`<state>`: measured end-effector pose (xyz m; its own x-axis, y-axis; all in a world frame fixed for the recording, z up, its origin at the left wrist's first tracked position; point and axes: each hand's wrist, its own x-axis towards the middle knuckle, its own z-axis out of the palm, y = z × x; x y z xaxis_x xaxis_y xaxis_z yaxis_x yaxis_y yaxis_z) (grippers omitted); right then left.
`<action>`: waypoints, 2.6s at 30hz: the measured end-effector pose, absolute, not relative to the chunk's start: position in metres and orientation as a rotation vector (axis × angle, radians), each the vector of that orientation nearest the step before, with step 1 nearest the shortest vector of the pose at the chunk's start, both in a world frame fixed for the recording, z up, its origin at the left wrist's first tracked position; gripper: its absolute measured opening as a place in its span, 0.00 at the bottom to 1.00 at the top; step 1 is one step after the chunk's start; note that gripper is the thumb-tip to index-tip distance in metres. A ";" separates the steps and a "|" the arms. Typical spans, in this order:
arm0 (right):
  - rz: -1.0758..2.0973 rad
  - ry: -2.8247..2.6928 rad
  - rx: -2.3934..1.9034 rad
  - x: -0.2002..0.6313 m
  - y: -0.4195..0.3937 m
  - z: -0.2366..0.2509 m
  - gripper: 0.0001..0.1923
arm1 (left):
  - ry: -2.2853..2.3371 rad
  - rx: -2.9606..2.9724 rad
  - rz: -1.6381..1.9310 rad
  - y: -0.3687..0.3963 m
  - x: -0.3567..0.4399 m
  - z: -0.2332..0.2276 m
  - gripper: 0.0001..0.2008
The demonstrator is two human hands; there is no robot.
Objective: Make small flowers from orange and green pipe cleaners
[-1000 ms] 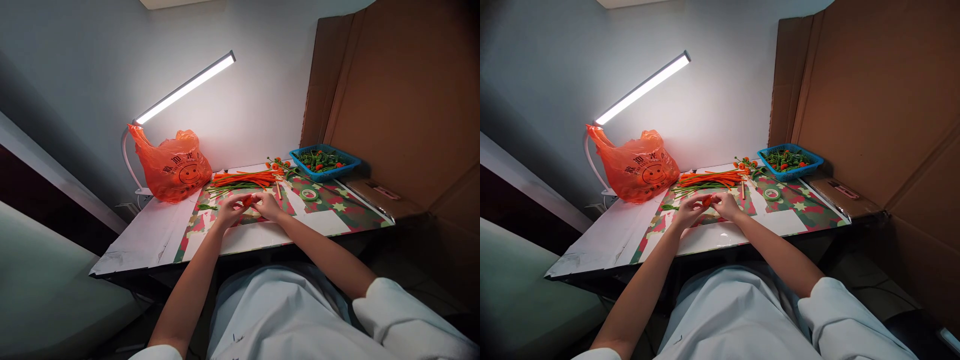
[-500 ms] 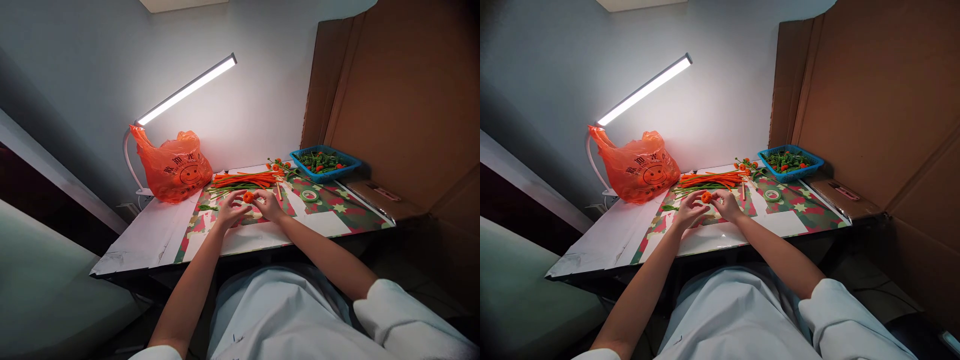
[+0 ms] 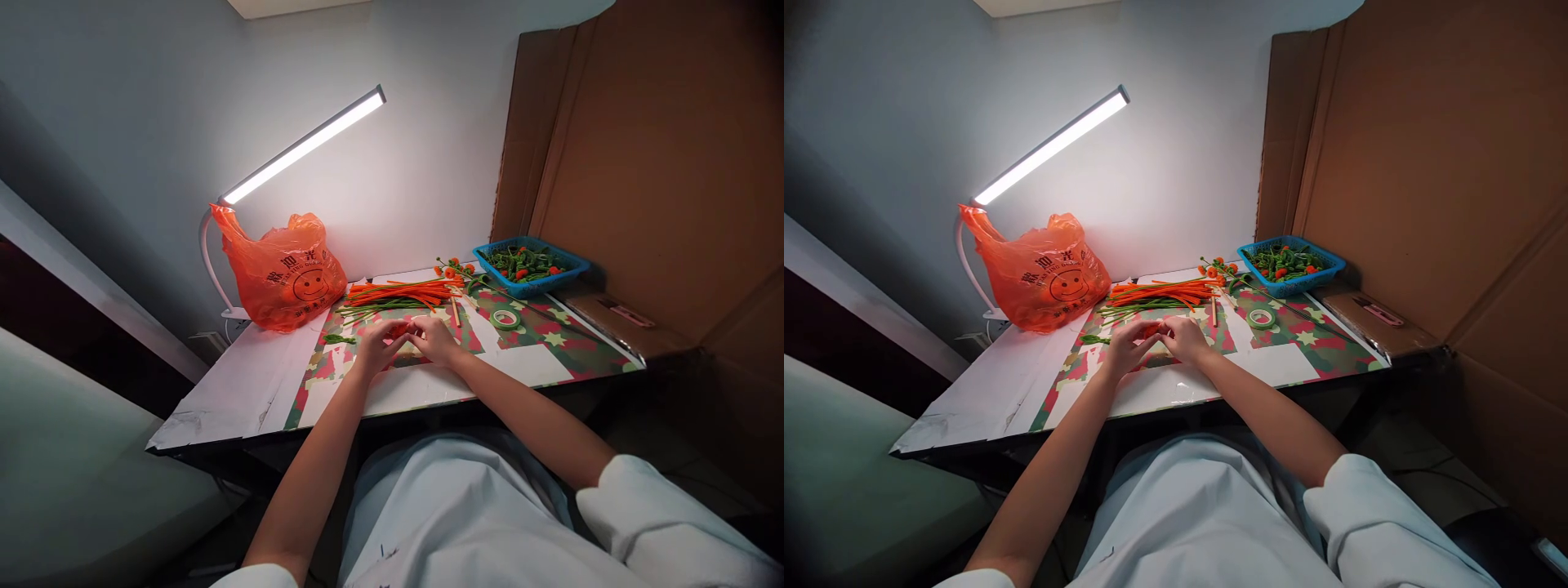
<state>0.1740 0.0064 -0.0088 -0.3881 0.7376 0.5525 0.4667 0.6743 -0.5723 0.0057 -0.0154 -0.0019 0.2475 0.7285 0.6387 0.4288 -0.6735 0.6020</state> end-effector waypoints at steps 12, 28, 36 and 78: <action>0.408 -2.061 -1.048 0.170 0.003 -0.006 0.07 | 1.207 2.164 1.336 -0.014 0.007 -0.003 0.11; 0.508 -1.849 -1.109 0.168 0.008 -0.010 0.09 | 1.246 1.695 1.339 -0.012 0.003 0.000 0.15; 0.442 -1.950 -1.139 0.171 0.005 -0.004 0.09 | 1.180 1.819 1.256 -0.014 0.005 0.001 0.20; 0.427 -2.048 -0.997 0.168 0.000 -0.006 0.13 | 1.156 1.525 1.183 -0.009 0.010 -0.009 0.22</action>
<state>0.1684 0.0004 -0.0062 -0.3684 0.7737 0.5154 0.5030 0.6321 -0.5894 0.0097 -0.0089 -0.0092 0.1202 0.9762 0.1808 0.1579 -0.1986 0.9673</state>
